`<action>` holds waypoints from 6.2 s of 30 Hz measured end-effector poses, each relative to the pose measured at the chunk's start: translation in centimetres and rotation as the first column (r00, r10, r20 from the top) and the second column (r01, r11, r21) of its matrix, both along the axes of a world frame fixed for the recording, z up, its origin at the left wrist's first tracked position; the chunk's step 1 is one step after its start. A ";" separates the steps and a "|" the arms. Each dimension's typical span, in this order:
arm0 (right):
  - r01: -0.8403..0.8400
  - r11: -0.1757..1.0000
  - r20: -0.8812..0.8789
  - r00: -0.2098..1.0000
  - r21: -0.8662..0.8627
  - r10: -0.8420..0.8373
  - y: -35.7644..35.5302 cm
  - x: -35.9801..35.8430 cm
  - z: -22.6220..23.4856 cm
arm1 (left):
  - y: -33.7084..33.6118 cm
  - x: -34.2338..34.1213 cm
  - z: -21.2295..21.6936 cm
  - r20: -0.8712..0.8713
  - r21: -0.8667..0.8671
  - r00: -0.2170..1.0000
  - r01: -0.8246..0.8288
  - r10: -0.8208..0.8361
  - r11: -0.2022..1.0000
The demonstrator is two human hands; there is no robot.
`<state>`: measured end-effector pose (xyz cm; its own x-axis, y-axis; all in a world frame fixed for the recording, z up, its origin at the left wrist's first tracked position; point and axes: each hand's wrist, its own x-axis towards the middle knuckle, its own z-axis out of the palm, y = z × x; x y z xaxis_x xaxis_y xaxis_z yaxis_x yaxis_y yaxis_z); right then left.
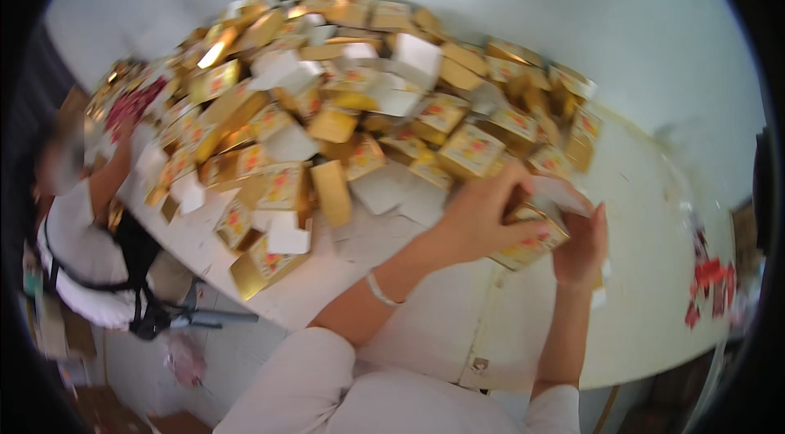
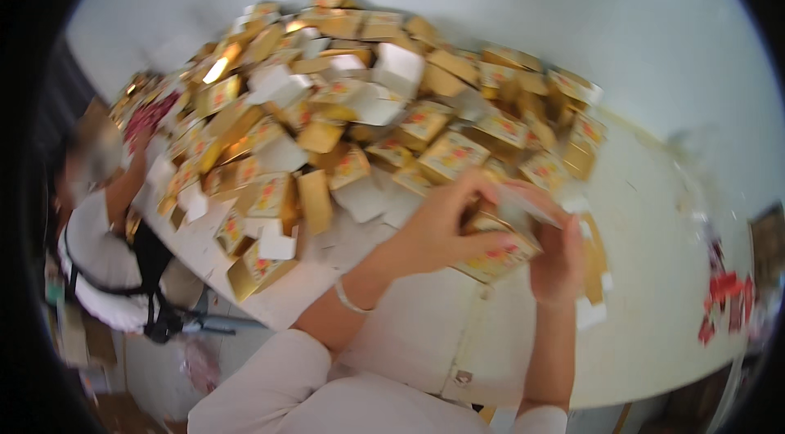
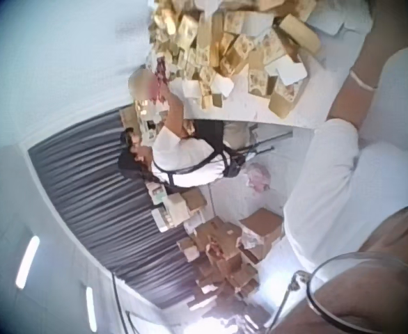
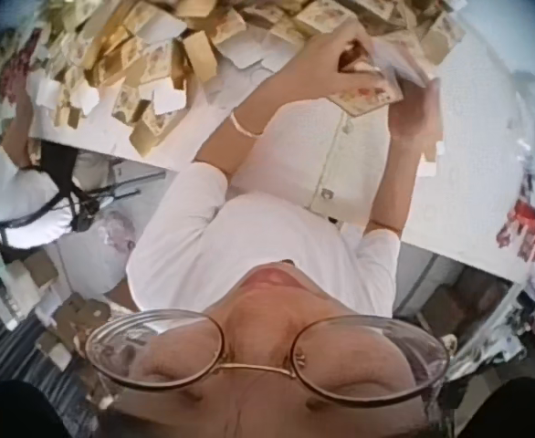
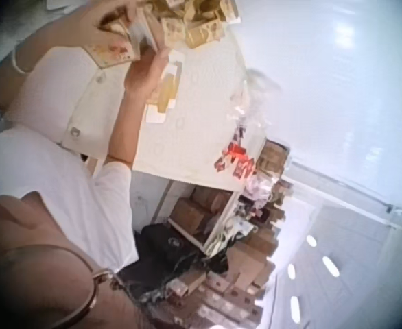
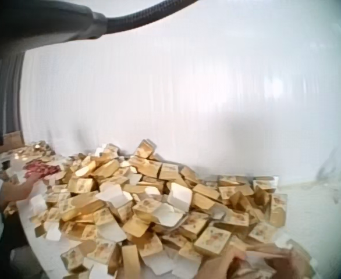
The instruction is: The person assembles small gold-colored boxes by hand at a table. They pick up flat printed pieces, fold them into box shapes, and place the finished boxes into a growing pile. Another person works nearby at the same table.
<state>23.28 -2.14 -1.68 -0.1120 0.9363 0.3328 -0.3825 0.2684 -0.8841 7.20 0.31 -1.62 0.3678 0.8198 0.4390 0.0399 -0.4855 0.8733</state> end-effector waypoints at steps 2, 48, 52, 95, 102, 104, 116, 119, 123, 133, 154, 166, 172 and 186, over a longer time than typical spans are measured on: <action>-0.027 0.998 0.071 0.997 0.051 0.023 0.4 0.2 -0.6 | -0.1 -0.2 -0.2 -0.045 -0.052 0.999 0.000 -0.002 0.999; 0.099 0.869 0.863 0.105 0.486 -0.494 0.0 13.2 -10.7 | -0.4 -1.8 3.5 -0.264 0.353 0.933 -0.143 0.245 0.925; 0.280 0.749 0.746 0.142 0.600 -0.650 -0.4 11.8 -8.3 | -1.2 1.2 -0.6 -0.177 0.052 0.970 0.179 -0.167 0.983; 0.011 0.973 0.157 0.986 0.229 -0.048 0.0 0.8 1.9 | -0.5 -0.2 0.3 0.326 -0.133 0.915 0.291 -0.235 0.947; -0.009 0.983 0.145 0.989 0.186 -0.018 -0.1 1.0 2.4 | -0.6 -0.6 0.6 0.317 -0.078 0.897 0.347 -0.306 0.935; -0.009 0.986 0.122 0.993 0.164 -0.011 0.1 0.9 2.2 | -0.5 -0.8 0.5 0.295 -0.071 0.903 0.345 -0.310 0.936; 0.008 0.919 0.270 0.955 0.394 -0.124 0.1 -0.3 0.8 | -0.9 -0.9 0.7 0.328 -0.123 0.925 0.244 -0.192 0.962; -0.030 0.863 0.418 0.883 0.505 -0.214 -0.3 -0.6 1.3 | 0.0 -1.5 0.5 0.200 0.025 0.967 0.159 -0.161 0.987; 0.107 0.943 0.400 0.886 0.316 -0.235 -1.1 0.6 -0.2 | -0.2 -4.4 2.4 -0.063 0.332 0.986 -0.127 0.156 0.935; 0.030 0.706 0.696 0.140 0.708 -0.704 3.9 14.7 -10.9 | 6.0 -9.0 4.7 -0.296 0.531 0.688 -0.458 0.663 0.713; 0.396 0.585 0.152 0.723 0.708 -0.674 0.0 0.5 0.4 | -0.5 3.4 -1.0 0.411 -0.479 0.855 0.497 -0.315 0.724; -0.133 0.911 -0.396 0.917 -0.390 -0.036 1.0 1.1 1.6 | 0.0 3.0 -0.6 0.434 -0.098 0.896 0.152 -0.095 0.984; -0.050 0.945 -0.349 0.935 -0.323 -0.069 1.3 1.0 0.7 | 0.6 1.6 -1.1 0.100 0.055 0.993 0.062 -0.067 0.997; 0.072 0.985 0.142 0.985 0.154 -0.095 0.9 2.0 1.2 | 0.4 1.8 -0.9 0.350 -0.021 0.918 0.209 -0.188 0.978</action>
<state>25.28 -1.23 -0.45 -0.0942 0.8860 0.4540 -0.2205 0.4261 -0.8774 9.01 0.73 -2.54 0.3601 0.7728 0.5227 -0.3603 -0.4016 0.8420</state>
